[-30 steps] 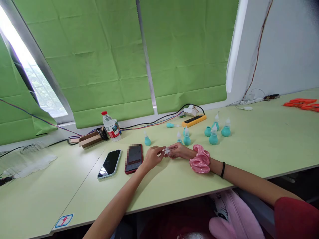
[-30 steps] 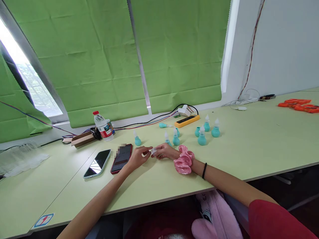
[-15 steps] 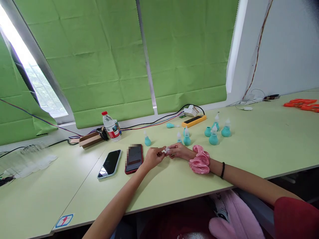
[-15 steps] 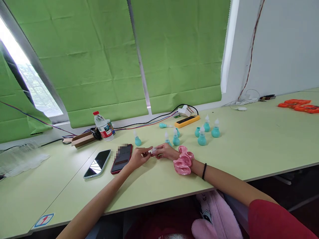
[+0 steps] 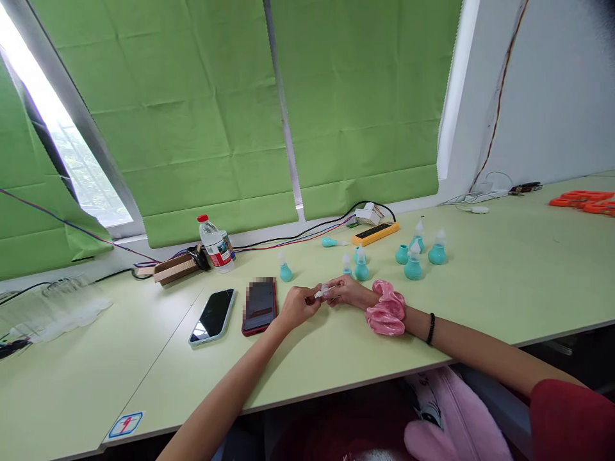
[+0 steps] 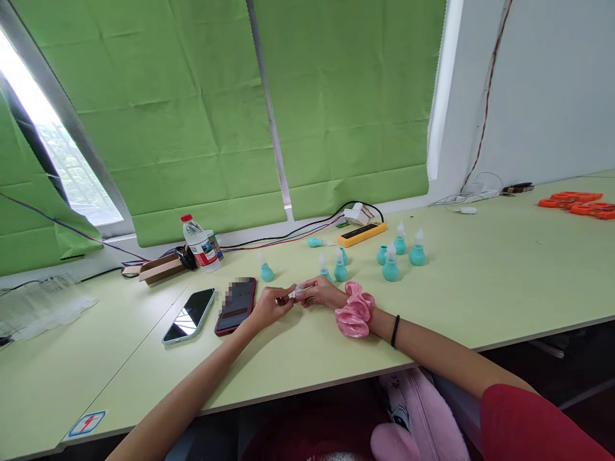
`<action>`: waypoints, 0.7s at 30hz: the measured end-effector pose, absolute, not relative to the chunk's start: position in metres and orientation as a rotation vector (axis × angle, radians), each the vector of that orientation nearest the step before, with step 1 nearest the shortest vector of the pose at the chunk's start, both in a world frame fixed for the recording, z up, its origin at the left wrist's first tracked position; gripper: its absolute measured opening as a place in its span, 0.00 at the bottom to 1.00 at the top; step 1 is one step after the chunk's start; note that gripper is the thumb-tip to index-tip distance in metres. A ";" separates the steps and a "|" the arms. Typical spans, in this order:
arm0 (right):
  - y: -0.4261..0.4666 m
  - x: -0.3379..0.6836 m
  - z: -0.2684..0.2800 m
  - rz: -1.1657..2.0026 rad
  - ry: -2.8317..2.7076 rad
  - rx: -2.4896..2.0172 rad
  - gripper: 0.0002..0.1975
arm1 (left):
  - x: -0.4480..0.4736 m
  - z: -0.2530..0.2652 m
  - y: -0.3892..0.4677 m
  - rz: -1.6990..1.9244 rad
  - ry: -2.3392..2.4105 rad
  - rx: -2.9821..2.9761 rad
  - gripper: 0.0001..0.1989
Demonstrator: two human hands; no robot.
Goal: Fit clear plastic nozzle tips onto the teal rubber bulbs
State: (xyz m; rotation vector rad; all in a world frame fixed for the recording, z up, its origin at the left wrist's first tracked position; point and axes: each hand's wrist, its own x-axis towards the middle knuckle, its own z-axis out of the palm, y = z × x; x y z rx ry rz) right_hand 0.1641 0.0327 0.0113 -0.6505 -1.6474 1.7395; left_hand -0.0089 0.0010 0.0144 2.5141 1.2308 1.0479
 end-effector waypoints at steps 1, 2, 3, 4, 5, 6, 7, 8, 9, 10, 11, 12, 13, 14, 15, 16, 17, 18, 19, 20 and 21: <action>0.033 0.164 0.011 1.728 -1.656 -0.655 0.15 | -0.008 0.015 0.001 1.053 1.221 2.464 0.16; 0.033 0.163 0.012 1.708 -1.663 -0.662 0.16 | -0.008 0.015 0.001 1.071 1.210 2.388 0.16; 0.032 0.162 0.012 1.676 -1.667 -0.671 0.18 | -0.007 0.016 0.001 1.099 1.194 2.284 0.16; 0.032 0.161 0.013 1.631 -1.671 -0.681 0.20 | -0.007 0.017 0.001 1.137 1.170 2.161 0.16; 0.032 0.159 0.013 1.573 -1.675 -0.686 0.22 | -0.006 0.019 0.001 1.182 1.138 2.030 0.16; 0.031 0.158 0.013 1.506 -1.684 -0.683 0.24 | -0.006 0.022 0.001 1.230 1.098 1.904 0.16; 0.030 0.156 0.014 1.435 -1.697 -0.677 0.26 | -0.006 0.024 0.000 1.272 1.054 1.793 0.16; 0.029 0.154 0.014 1.366 -1.713 -0.666 0.27 | -0.005 0.027 0.000 1.304 1.014 1.702 0.15; 0.028 0.153 0.014 1.302 -1.730 -0.653 0.27 | -0.005 0.029 -0.001 1.327 0.983 1.628 0.15; 0.027 0.152 0.014 1.246 -1.746 -0.640 0.28 | -0.005 0.031 -0.002 1.340 0.962 1.564 0.14; 0.025 0.152 0.013 1.200 -1.761 -0.630 0.28 | -0.005 0.033 -0.003 1.340 0.948 1.509 0.13; 0.024 0.151 0.014 1.165 -1.775 -0.622 0.29 | -0.005 0.033 -0.003 1.325 0.935 1.462 0.13; 0.022 0.152 0.014 1.140 -1.789 -0.612 0.29 | -0.005 0.034 -0.003 1.298 0.922 1.426 0.12; 0.020 0.152 0.014 1.125 -1.804 -0.603 0.30 | -0.005 0.034 -0.003 1.256 0.906 1.402 0.12; 0.019 0.152 0.015 1.118 -1.818 -0.596 0.30 | -0.005 0.033 -0.002 1.198 0.886 1.394 0.13; 0.018 0.152 0.015 1.118 -1.834 -0.590 0.30 | -0.005 0.033 -0.001 1.129 0.864 1.397 0.14; 0.017 0.152 0.015 1.122 -1.850 -0.583 0.30 | -0.005 0.032 -0.001 1.066 0.844 1.406 0.14; 0.016 0.152 0.016 1.127 -1.862 -0.575 0.29 | -0.005 0.032 0.000 1.015 0.828 1.414 0.15; 0.015 0.152 0.015 1.134 -1.873 -0.568 0.29 | -0.005 0.032 0.000 0.978 0.815 1.419 0.16; 0.015 0.152 0.015 1.141 -1.879 -0.561 0.30 | -0.005 0.032 0.000 0.957 0.805 1.418 0.16; 0.015 0.152 0.015 1.148 -1.883 -0.558 0.30 | -0.006 0.033 0.001 0.949 0.798 1.413 0.16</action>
